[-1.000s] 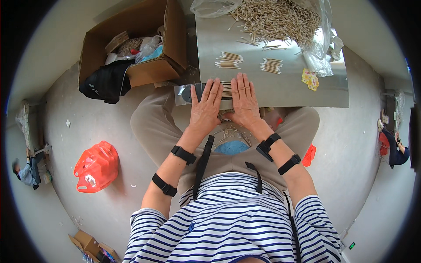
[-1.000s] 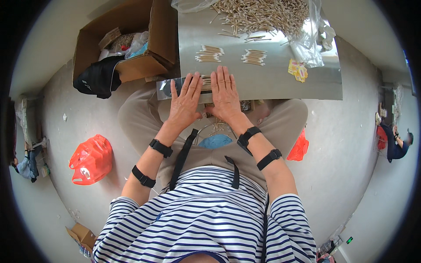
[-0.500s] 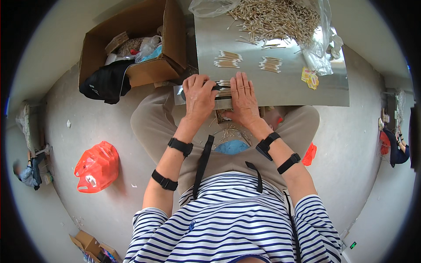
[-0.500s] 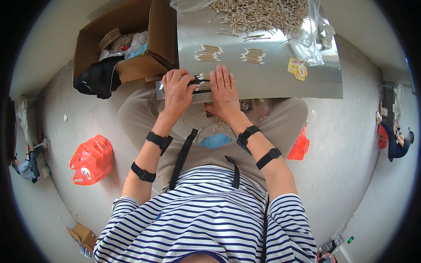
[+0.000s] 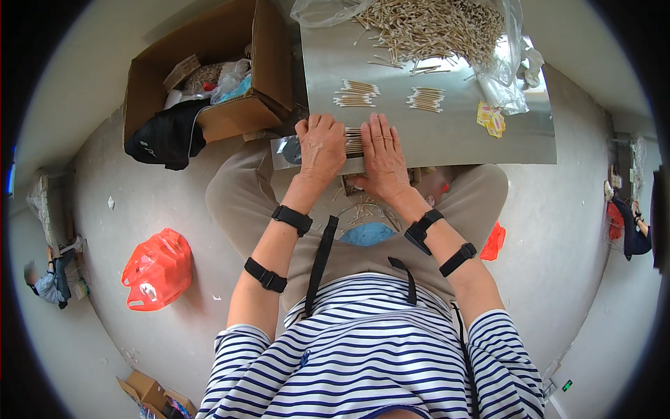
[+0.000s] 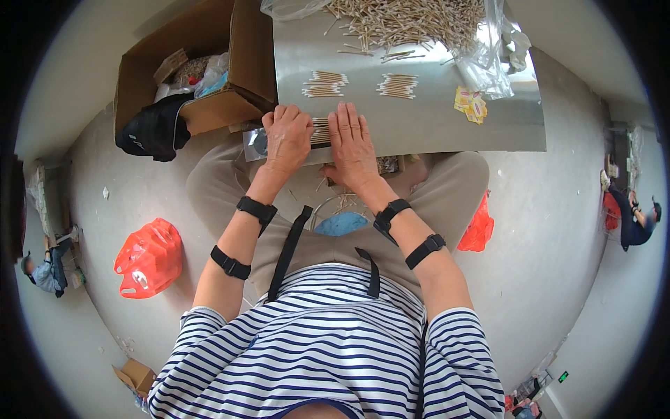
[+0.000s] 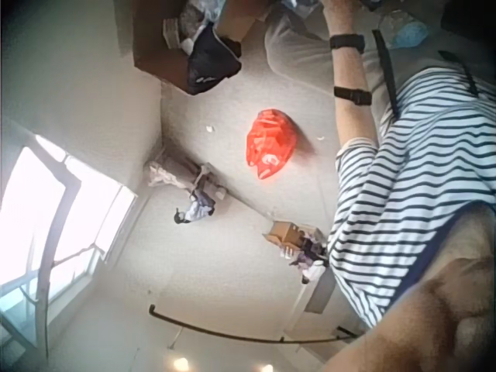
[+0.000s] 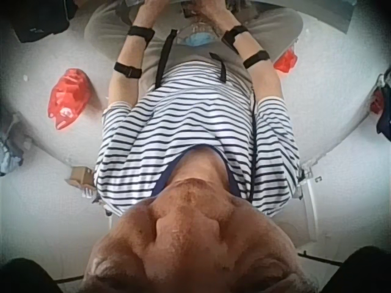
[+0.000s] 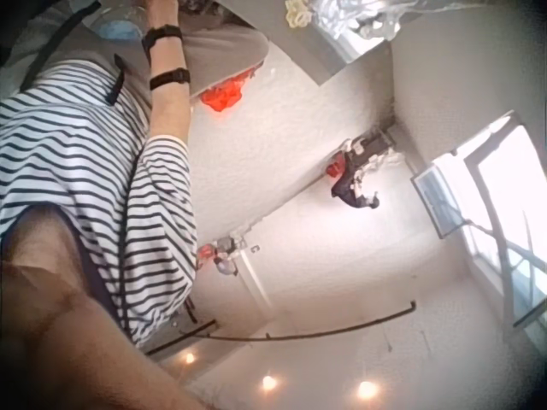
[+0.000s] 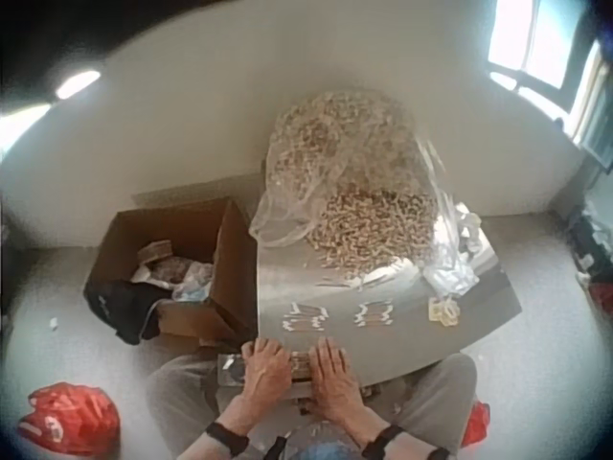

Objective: Sorting cotton swabs and placing them into small plastic packages.

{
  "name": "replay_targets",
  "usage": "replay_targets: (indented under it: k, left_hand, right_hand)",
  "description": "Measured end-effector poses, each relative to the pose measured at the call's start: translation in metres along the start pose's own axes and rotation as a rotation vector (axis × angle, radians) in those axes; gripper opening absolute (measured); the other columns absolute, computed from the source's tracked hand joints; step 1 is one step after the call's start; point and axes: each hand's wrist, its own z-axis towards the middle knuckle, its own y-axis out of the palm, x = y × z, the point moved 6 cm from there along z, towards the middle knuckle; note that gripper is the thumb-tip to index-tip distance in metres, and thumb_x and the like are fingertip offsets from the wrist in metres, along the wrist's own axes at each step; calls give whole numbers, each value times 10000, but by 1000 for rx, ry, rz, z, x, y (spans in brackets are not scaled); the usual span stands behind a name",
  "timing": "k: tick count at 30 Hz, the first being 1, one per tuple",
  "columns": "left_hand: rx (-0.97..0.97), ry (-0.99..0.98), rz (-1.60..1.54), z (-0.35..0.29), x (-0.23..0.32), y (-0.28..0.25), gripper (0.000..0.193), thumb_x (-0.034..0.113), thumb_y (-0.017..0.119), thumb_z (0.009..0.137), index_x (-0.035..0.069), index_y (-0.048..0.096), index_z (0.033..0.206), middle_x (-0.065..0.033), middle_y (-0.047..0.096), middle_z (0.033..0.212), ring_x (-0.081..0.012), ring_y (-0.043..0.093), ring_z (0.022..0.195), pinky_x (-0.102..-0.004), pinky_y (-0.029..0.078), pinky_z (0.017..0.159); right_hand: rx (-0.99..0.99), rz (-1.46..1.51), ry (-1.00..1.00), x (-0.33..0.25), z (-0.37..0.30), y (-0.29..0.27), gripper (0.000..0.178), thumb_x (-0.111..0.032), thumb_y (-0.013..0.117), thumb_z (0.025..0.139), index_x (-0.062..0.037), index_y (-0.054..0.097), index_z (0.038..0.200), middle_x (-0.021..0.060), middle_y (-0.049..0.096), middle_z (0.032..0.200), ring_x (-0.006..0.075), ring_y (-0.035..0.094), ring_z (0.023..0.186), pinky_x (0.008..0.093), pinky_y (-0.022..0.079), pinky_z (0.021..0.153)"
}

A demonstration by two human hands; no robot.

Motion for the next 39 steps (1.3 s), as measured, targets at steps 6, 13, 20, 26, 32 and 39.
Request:
replay_targets:
  k: [6,13,20,26,32,39]
  left_hand:
    - [-83,-6,139,2,3,7,58,126,684,770,80,655,788,-84,607,911,-297,548,972,-460,354,839]
    - [-124,-54,152,-7,13,-17,358,226,729,803,40,660,1101,-132,606,1166,-308,502,1229,-574,313,1022]
    - [-409,-44,200,-46,8,-12,1248,593,832,597,-22,347,1569,-147,233,1689,-287,125,1593,-708,15,1215]
    - [-473,-126,297,-47,11,4,1351,590,859,533,1,280,1602,-150,192,1701,-301,101,1598,-705,39,1218]
    - [-412,-130,317,-52,9,11,1339,547,875,545,10,265,1609,-148,175,1705,-301,92,1601,-698,34,1222]
    - [-426,-148,220,-48,7,6,1377,521,908,485,24,280,1605,-137,194,1703,-293,121,1597,-715,29,1213]
  right_hand:
    - [16,18,-7,-2,0,-1,1316,-368,955,563,5,223,1591,227,204,1659,399,169,1562,521,190,1266]
    - [18,17,7,1,0,0,1310,-359,958,552,8,239,1584,234,208,1658,400,178,1560,520,200,1263]
    - [58,8,-13,-2,0,1,1236,-344,909,603,37,249,1576,250,222,1654,410,189,1559,526,191,1265]
    - [40,-24,-14,-5,2,8,1205,-346,876,626,52,245,1573,267,210,1657,419,172,1564,534,167,1268]
    - [47,-64,-64,-15,7,13,1166,-329,861,651,58,254,1568,269,217,1656,426,174,1563,535,169,1267]
    - [128,-32,-98,-13,6,14,1054,-259,802,679,73,293,1540,281,235,1643,436,198,1553,522,180,1271]
